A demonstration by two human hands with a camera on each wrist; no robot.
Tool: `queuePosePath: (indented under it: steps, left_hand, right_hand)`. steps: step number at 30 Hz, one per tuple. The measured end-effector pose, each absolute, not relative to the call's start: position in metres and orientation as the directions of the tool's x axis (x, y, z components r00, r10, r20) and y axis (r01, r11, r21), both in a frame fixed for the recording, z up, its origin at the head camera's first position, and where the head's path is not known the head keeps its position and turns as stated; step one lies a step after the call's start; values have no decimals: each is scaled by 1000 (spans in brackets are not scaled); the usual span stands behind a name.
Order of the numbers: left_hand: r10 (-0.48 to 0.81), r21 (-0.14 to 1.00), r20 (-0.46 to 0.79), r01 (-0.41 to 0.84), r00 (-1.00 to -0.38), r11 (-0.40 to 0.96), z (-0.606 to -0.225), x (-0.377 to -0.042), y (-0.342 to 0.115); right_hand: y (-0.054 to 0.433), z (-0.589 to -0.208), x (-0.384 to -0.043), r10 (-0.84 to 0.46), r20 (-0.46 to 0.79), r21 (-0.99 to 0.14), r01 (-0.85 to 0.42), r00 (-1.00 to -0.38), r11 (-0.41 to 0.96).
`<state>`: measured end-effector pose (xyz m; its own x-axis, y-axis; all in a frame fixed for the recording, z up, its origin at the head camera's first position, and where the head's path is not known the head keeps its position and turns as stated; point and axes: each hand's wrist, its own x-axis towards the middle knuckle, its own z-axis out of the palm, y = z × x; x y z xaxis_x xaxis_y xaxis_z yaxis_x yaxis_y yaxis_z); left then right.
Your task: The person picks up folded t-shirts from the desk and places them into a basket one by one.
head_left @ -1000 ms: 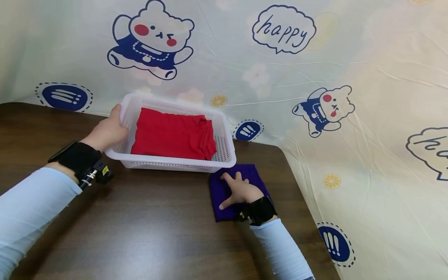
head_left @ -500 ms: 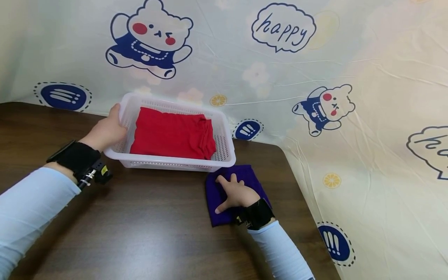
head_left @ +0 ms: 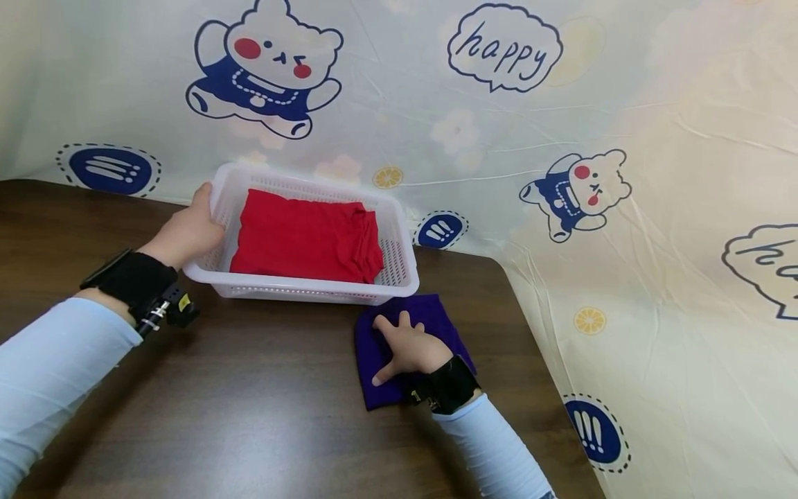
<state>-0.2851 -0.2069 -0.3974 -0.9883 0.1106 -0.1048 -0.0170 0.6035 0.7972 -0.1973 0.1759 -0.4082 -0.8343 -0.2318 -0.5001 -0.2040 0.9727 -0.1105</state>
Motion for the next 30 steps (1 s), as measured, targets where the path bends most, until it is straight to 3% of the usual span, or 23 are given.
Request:
queuePosePath:
  steps: [30]
  left_hand:
    - [111, 801, -92, -8, -990, 599, -396, -282, -206]
  right_hand:
    - [137, -410, -192, -239, -509, -39, -256, -827, 966]
